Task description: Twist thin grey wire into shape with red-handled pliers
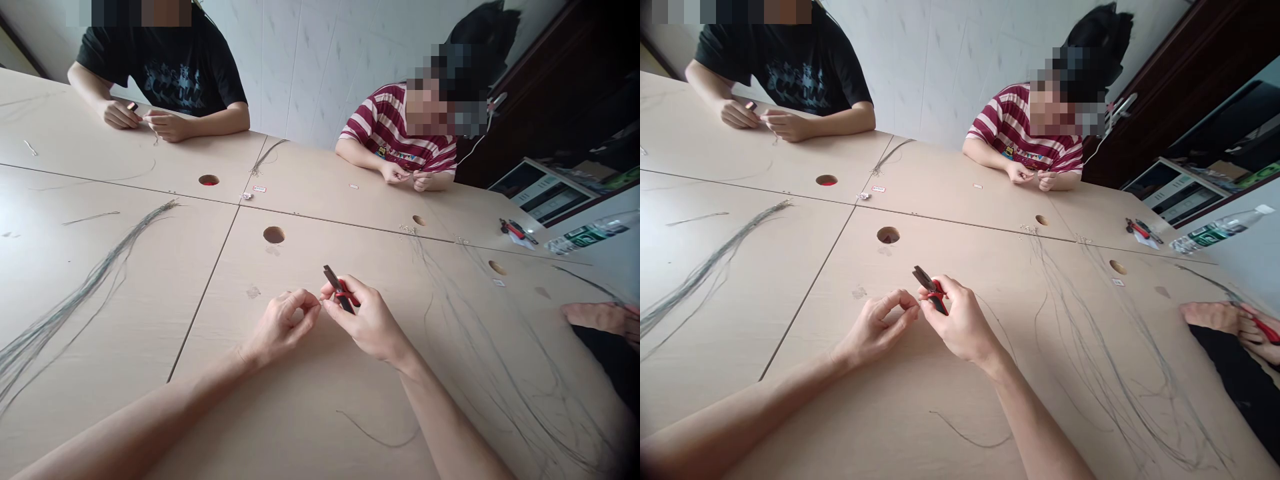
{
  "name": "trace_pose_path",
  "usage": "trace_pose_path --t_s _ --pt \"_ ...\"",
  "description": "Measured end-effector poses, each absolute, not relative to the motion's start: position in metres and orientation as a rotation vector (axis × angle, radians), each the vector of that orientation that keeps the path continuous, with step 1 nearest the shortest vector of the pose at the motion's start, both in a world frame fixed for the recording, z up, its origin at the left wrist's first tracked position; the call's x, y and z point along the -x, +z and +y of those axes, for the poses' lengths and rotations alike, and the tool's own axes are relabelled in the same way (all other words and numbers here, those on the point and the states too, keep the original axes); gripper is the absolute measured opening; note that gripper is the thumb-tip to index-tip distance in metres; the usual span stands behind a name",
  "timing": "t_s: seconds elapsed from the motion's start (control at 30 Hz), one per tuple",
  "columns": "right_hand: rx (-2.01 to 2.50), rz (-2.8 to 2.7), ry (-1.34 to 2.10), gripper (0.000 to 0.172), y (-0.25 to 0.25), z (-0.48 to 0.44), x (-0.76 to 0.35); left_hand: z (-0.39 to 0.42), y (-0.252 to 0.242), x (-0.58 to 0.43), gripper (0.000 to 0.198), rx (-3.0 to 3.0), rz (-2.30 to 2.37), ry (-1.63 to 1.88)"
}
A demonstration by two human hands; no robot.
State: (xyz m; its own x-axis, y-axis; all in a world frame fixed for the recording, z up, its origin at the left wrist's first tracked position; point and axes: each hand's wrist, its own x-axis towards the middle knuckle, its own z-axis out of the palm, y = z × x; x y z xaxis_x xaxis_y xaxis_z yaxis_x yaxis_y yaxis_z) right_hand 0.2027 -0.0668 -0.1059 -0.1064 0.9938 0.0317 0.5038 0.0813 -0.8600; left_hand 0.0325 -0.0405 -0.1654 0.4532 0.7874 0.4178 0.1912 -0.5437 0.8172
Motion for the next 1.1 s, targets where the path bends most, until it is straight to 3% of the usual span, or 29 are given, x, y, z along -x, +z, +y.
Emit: trace_pose_path --t_s 0.53,1.1 --pt "1.496 -1.639 1.027 0.007 -0.1087 -0.0663 -0.2047 -0.0421 -0.1646 -0.0303 0.011 -1.965 0.823 1.093" --pt "1.465 -1.658 0.906 0.004 -0.1037 -0.0690 -0.2027 -0.0443 -0.1640 -0.0287 0.010 -1.870 0.889 1.133"
